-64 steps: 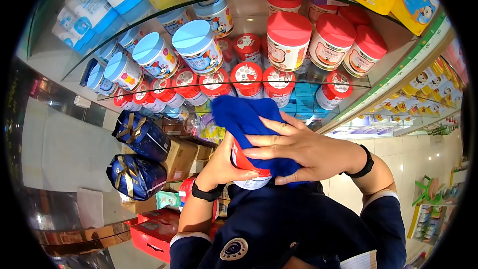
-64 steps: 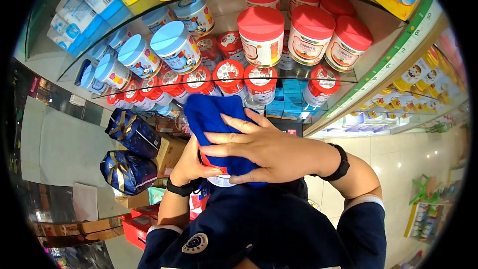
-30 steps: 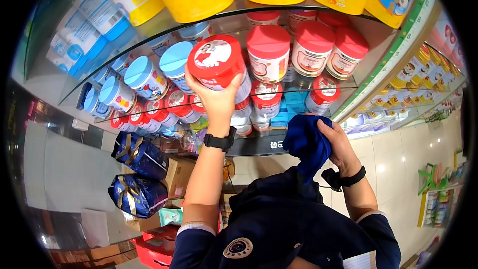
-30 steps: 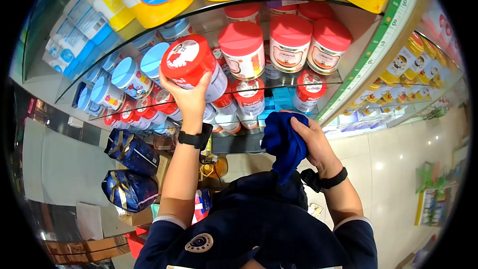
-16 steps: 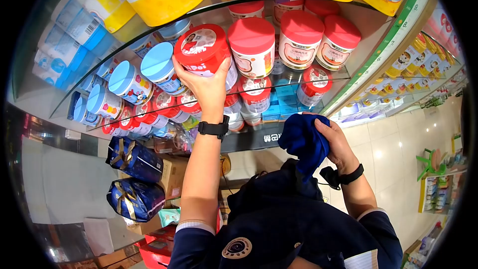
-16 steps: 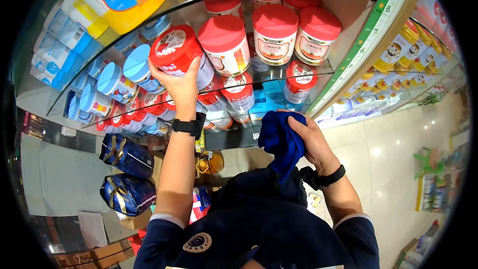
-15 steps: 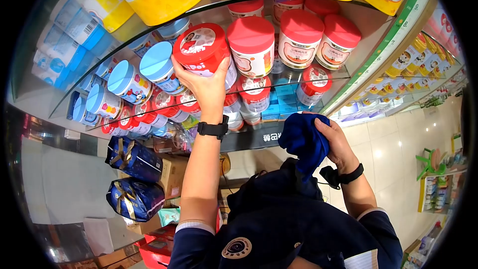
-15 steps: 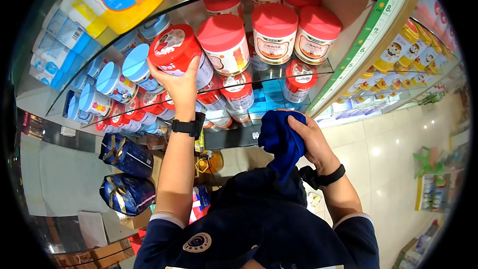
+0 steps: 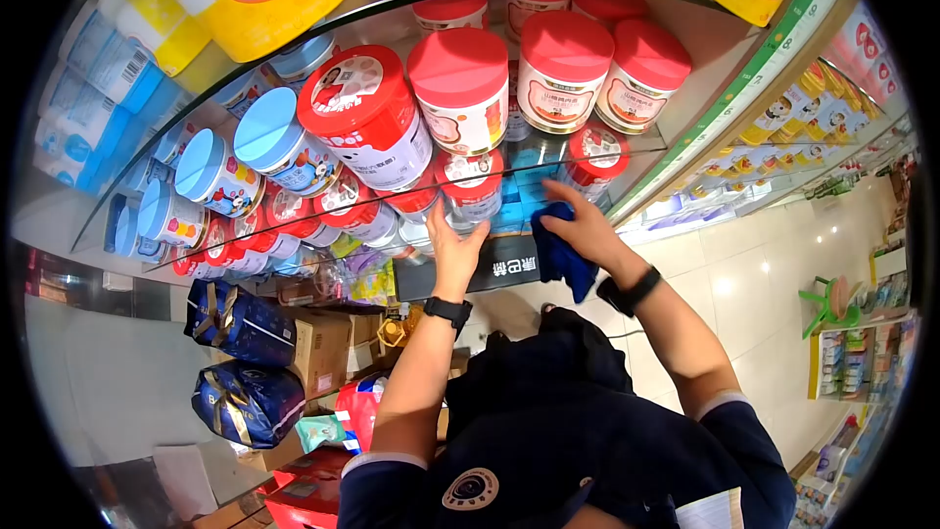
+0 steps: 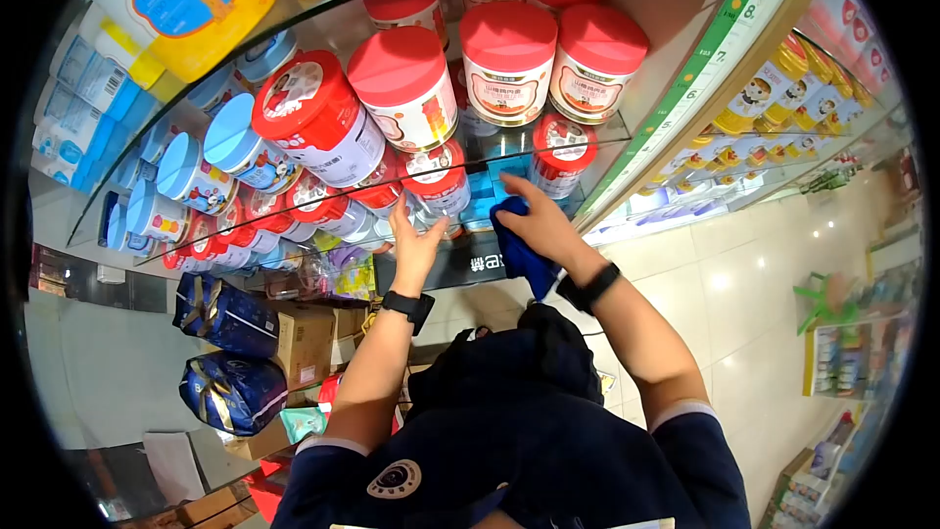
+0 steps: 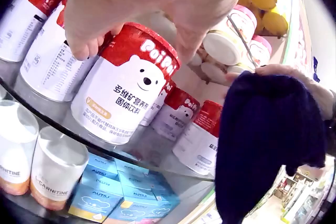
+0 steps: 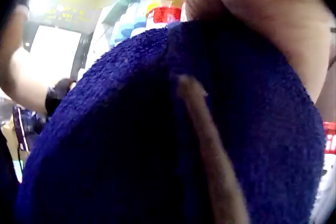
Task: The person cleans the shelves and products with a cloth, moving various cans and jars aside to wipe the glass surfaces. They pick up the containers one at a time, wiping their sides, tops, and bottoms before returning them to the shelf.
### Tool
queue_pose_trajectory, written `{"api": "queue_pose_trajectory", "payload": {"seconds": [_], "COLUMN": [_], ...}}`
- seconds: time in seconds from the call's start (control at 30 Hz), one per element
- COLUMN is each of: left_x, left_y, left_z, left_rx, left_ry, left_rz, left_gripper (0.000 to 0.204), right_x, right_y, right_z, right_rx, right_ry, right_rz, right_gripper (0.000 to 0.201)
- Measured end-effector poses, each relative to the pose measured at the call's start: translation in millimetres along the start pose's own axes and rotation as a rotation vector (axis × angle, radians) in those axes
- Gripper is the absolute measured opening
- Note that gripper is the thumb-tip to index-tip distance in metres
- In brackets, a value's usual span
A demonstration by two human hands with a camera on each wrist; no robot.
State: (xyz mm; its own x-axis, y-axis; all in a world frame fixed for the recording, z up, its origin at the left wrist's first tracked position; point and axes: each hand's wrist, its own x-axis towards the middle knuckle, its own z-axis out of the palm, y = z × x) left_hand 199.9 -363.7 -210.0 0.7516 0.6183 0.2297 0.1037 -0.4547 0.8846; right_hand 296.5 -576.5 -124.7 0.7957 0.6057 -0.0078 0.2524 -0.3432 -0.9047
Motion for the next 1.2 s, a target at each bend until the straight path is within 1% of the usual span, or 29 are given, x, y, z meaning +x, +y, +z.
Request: {"api": "queue_pose_trajectory", "payload": {"seconds": [0.03,0.13,0.17,0.2,0.23,0.27,0.33,0.37,0.4,0.47,0.5,0.53,0.57,0.6,0.63,0.67,0.7,0.73,0.77,0.8,0.83,0.9,0.93,1.03,1.1,1.13,1.2], "left_x": [3.9,15.6,17.8,19.5,21.8,22.9,25.5,26.2,25.9,23.7,21.7,18.4,14.1,8.3,5.0,-0.7,-5.0,-9.3,-12.6,-18.0,-21.7,-29.5,-29.7,-49.7,-53.9,-52.6,-57.8], "left_y": [-0.4,-4.3,-6.0,-8.0,-6.6,-5.5,-3.3,-2.6,0.0,4.9,10.1,18.0,25.2,29.5,30.8,33.0,47.1,54.4,53.7,55.2,61.0,82.0,89.0,86.0,94.5,99.3,100.7], "left_z": [4.5,14.7,17.9,21.4,23.0,24.4,24.0,24.0,24.5,28.5,26.9,23.2,20.6,19.7,18.3,16.0,7.7,-3.1,-10.2,-17.3,-25.0,-47.0,-51.4,-50.5,-62.4,-64.1,-76.2], "left_rx": [0.005,0.024,0.032,0.05,0.052,0.054,0.045,0.092,0.14,0.197,0.178,0.159,0.14,0.098,0.081,0.012,-0.058,0.02,-0.064,-0.122,-0.18,-0.128,-0.104,-0.166,-0.16,-0.159,-0.118], "left_ry": [-0.001,0.019,0.028,0.031,0.03,0.03,0.031,0.043,0.051,0.077,0.061,0.041,0.018,0.025,0.045,0.016,-0.011,-0.075,-0.153,-0.171,-0.185,-0.256,-0.289,-0.085,-0.034,-0.024,0.051], "left_rz": [-0.002,-0.006,-0.01,-0.016,-0.034,-0.055,-0.07,-0.068,-0.067,-0.066,-0.055,-0.042,-0.028,0.016,0.14,0.134,0.127,0.119,0.101,0.092,0.085,0.098,0.108,0.165,0.213,0.233,0.259], "left_gripper": [0.093,0.104,0.107,0.107,0.107,0.106,0.105,0.105,0.106,0.107,0.108,0.109,0.11,0.114,0.119,0.118,0.117,0.12,0.123,0.121,0.119,0.118,0.118,0.119,0.12,0.12,0.118], "right_x": [14.6,65.2,81.1,99.0,108.7,115.8,128.0,131.7,125.9,100.7,91.4,89.2,82.5,70.5,58.3,45.8,35.2,22.8,10.6,0.9,-9.6,-29.5,-28.6,-45.0,-51.7,-52.4,-50.2], "right_y": [-2.7,-8.4,9.6,37.6,39.2,41.8,38.4,37.7,31.0,0.5,-6.3,6.0,17.4,7.3,-0.3,-1.8,-5.4,-18.2,-32.0,-38.3,-44.0,-55.6,-60.4,-81.7,-100.1,-103.0,-102.9], "right_z": [5.9,11.1,18.4,30.4,35.9,38.5,34.9,34.7,34.9,27.6,25.5,28.0,26.4,21.1,17.3,16.3,13.2,9.1,5.1,2.6,0.5,0.8,-0.6,3.3,6.2,5.7,8.1], "right_rx": [-0.112,-0.041,-0.044,-0.047,-0.05,0.012,0.018,0.024,0.094,0.16,0.193,0.166,0.121,0.076,0.032,0.047,0.062,0.067,0.072,0.113,0.09,0.047,0.081,0.036,0.078,0.103,0.105], "right_ry": [0.015,-0.252,-0.213,-0.176,-0.14,-0.163,-0.32,-0.396,-0.382,-0.354,-0.335,-0.316,-0.327,-0.336,-0.342,-0.296,-0.315,-0.301,-0.288,-0.308,-0.303,-0.302,-0.337,-0.313,-0.333,-0.335,-0.402], "right_rz": [-0.06,0.238,0.129,0.02,-0.092,-0.016,0.065,0.11,0.128,0.089,0.071,-0.016,0.014,0.044,0.074,-0.009,0.031,0.026,0.02,0.074,0.062,0.034,0.06,0.034,0.019,0.025,0.035], "right_gripper": [0.07,0.085,0.088,0.091,0.094,0.088,0.083,0.081,0.075,0.075,0.076,0.076,0.076,0.077,0.077,0.077,0.077,0.077,0.077,0.077,0.077,0.077,0.08,0.082,0.083,0.083,0.082]}}
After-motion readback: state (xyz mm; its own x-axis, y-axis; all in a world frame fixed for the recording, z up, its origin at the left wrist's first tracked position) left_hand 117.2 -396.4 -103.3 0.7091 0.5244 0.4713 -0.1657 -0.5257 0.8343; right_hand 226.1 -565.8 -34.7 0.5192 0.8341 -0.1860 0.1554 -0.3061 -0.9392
